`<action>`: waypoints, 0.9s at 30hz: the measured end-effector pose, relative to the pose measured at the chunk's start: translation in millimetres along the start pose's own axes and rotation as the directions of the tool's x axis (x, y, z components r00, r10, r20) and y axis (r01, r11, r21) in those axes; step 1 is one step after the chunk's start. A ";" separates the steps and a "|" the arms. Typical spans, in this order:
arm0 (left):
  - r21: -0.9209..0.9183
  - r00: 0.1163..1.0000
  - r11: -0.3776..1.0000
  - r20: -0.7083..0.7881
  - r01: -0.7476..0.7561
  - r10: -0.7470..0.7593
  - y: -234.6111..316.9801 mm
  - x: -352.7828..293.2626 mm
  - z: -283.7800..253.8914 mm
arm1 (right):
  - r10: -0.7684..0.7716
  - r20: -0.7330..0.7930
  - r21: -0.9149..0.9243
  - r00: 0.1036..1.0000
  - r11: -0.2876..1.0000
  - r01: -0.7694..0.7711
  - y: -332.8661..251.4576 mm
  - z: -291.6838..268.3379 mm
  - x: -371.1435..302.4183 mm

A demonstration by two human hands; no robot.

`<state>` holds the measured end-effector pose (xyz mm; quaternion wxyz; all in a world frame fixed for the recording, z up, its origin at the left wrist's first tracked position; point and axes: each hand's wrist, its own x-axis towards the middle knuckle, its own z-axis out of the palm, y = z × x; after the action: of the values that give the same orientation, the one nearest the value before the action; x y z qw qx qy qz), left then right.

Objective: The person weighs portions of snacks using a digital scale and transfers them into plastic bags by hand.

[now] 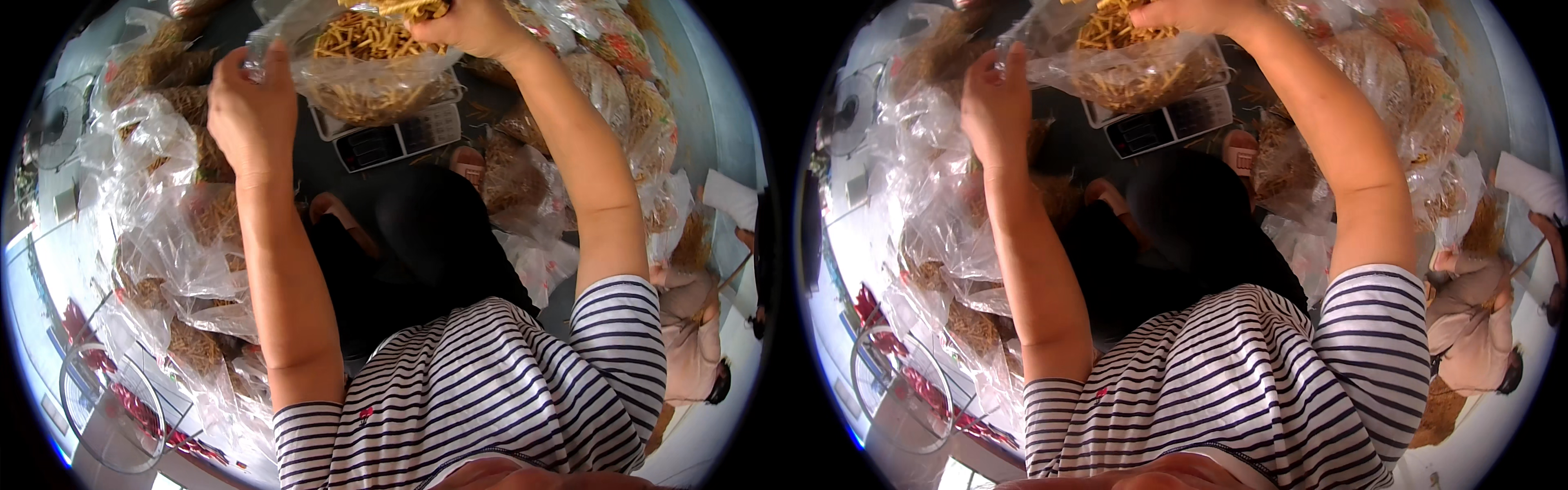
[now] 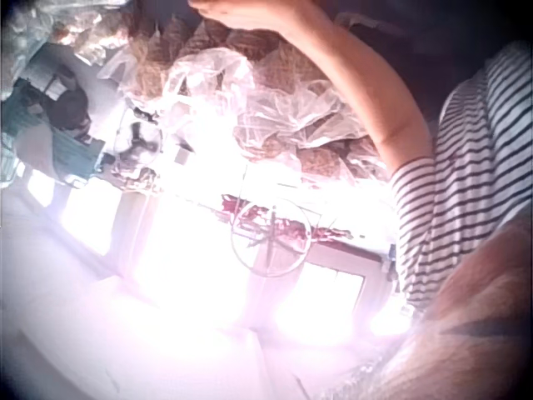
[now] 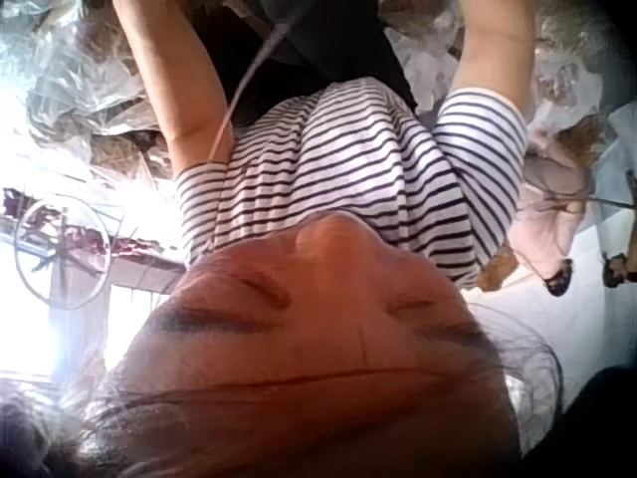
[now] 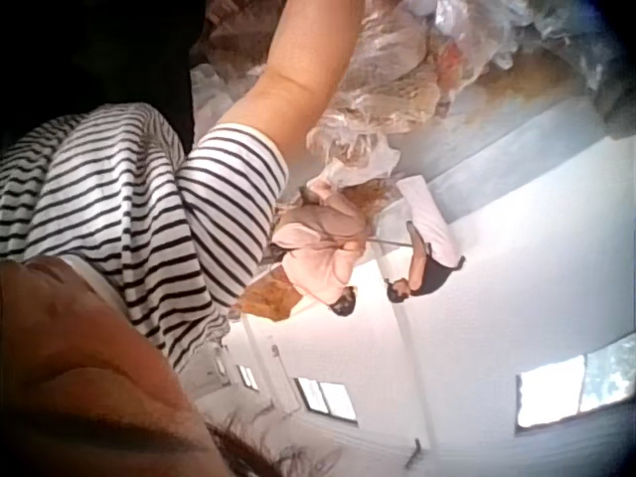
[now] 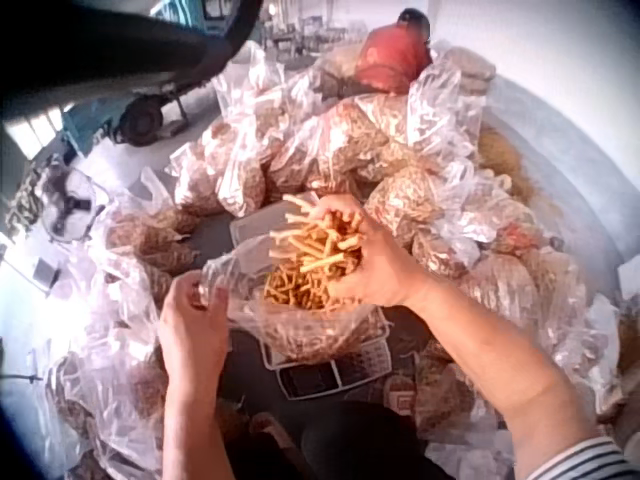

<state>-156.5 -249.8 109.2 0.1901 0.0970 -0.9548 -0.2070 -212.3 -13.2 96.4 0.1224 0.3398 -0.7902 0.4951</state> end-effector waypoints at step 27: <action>-0.505 0.662 0.862 0.629 -0.049 0.407 167.2 -321.3 158.3 | 0.828 0.553 0.666 0.093 -0.372 -0.647 -1.5 -4.7 -425.0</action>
<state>53.9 41.5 -55.6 -0.1557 -0.1619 -0.8817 -0.4149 102.2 167.1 -125.5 -0.3563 -0.3249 -0.4092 0.7746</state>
